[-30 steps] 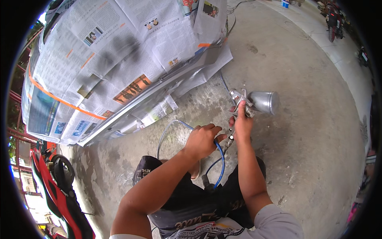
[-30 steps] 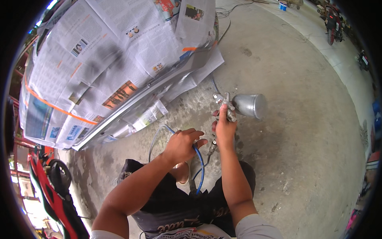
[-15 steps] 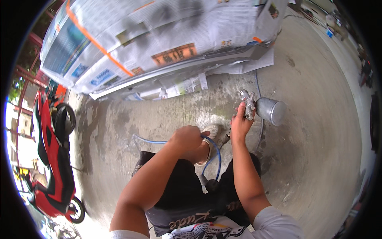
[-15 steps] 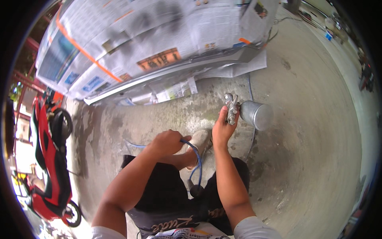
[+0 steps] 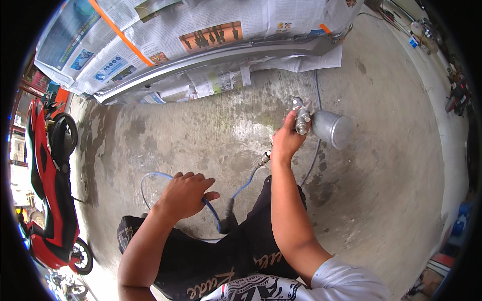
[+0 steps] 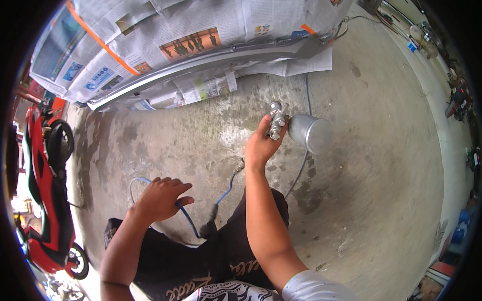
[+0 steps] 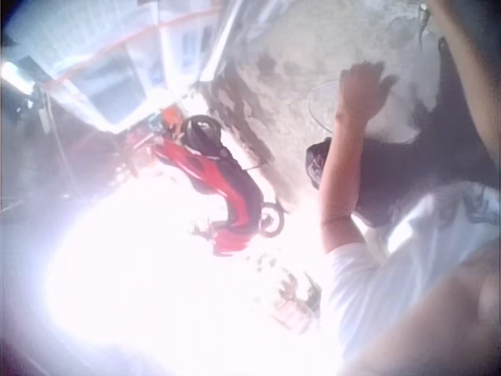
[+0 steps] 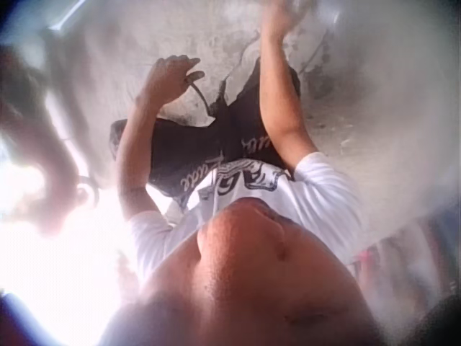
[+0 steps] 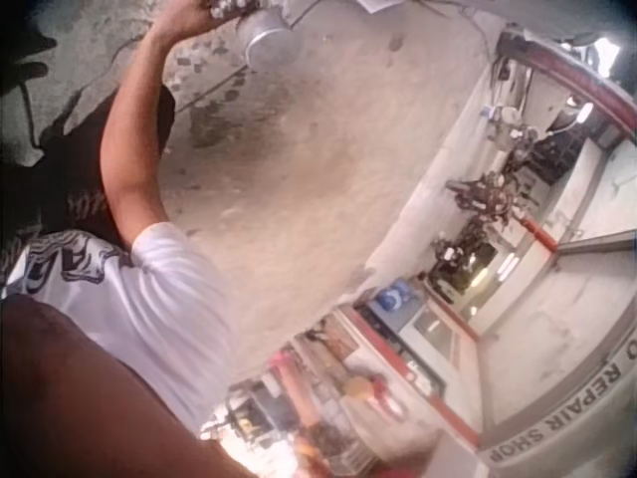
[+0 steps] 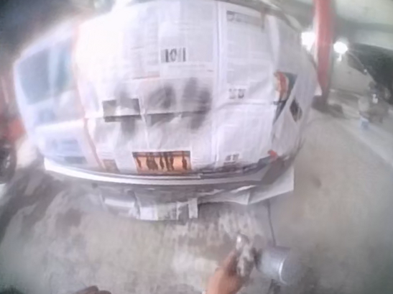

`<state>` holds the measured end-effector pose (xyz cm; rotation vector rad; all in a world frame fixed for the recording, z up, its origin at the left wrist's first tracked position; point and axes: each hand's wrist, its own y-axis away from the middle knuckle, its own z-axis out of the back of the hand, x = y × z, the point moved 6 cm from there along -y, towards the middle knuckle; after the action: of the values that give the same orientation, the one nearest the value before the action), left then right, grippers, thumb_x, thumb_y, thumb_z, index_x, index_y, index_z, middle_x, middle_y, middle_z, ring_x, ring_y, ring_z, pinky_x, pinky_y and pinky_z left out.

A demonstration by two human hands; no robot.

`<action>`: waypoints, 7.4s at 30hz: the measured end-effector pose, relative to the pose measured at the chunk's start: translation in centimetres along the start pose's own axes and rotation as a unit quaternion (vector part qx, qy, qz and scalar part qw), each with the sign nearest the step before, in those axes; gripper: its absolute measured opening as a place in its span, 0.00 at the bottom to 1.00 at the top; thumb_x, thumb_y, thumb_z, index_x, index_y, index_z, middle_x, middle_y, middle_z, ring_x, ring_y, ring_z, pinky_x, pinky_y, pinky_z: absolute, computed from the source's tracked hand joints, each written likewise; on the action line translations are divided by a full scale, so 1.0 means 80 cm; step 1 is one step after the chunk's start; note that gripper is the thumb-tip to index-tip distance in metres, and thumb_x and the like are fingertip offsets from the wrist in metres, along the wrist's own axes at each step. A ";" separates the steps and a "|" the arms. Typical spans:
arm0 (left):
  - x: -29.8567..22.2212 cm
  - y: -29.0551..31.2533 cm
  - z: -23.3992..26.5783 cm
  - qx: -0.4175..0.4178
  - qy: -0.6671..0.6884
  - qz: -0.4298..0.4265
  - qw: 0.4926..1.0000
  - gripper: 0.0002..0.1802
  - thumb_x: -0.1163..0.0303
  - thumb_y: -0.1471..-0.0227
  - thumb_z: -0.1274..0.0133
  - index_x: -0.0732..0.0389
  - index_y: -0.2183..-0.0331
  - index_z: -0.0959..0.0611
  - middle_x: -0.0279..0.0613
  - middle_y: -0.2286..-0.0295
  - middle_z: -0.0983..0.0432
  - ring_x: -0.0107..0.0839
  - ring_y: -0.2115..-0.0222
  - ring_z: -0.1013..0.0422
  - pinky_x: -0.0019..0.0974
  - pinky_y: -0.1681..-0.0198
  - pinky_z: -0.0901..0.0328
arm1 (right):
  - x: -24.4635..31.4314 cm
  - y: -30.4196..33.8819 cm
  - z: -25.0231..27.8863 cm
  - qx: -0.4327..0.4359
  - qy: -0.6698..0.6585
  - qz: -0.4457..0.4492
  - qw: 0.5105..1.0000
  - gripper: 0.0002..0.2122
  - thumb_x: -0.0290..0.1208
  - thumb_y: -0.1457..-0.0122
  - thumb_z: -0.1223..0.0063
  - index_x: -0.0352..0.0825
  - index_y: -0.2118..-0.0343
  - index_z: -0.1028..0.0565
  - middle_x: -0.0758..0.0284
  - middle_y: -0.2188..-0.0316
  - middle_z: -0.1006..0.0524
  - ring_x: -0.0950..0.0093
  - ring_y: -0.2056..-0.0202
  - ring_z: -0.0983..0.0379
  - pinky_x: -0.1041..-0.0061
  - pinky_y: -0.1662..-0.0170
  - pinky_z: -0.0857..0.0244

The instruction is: The person uses a spray gun to apply paint to a car bumper that is covered with newspaper. They then walk to a workbench, pour paint from a can into the spray gun's container, and wipe the container with a cloth.

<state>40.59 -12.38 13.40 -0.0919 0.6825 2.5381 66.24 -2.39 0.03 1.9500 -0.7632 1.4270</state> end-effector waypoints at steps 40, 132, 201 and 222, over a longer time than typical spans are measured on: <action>0.697 0.056 -0.188 0.233 0.101 0.029 0.967 0.19 0.47 0.50 0.35 0.54 0.70 0.10 0.36 0.67 0.14 0.36 0.62 0.18 0.42 0.55 0.27 | -0.155 0.621 -0.499 0.184 0.228 0.137 0.946 0.22 0.29 0.30 0.50 0.26 0.37 0.36 0.54 0.45 0.27 0.65 0.47 0.28 0.67 0.43 0.36; 0.938 0.056 -0.268 -0.067 0.391 0.088 0.914 0.27 0.51 0.53 0.29 0.58 0.55 0.13 0.43 0.68 0.13 0.42 0.63 0.18 0.41 0.57 0.26 | -0.043 0.730 -0.617 0.501 0.226 -0.025 0.835 0.36 0.17 0.35 0.51 0.28 0.28 0.55 0.65 0.57 0.33 0.80 0.57 0.36 0.79 0.52 0.35; 0.929 0.073 -0.134 -0.535 0.417 0.158 0.718 0.42 0.62 0.34 0.48 0.55 0.28 0.50 0.50 0.31 0.45 0.49 0.39 0.34 0.51 0.41 0.34 | -0.036 0.708 -0.583 0.466 0.209 -0.004 0.860 0.29 0.19 0.34 0.48 0.28 0.32 0.46 0.66 0.58 0.26 0.82 0.62 0.29 0.80 0.61 0.31; 0.872 0.024 -0.109 -0.514 0.443 0.092 0.729 0.41 0.66 0.36 0.47 0.56 0.29 0.46 0.51 0.32 0.44 0.50 0.41 0.31 0.51 0.43 0.32 | -0.021 0.684 -0.560 0.407 0.226 0.012 0.885 0.28 0.20 0.34 0.47 0.26 0.33 0.43 0.65 0.58 0.26 0.79 0.59 0.28 0.77 0.56 0.30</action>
<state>-21.59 13.71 -6.58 -1.7468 -0.5825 2.6189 -2.50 -4.61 16.49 1.9999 0.0709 2.3585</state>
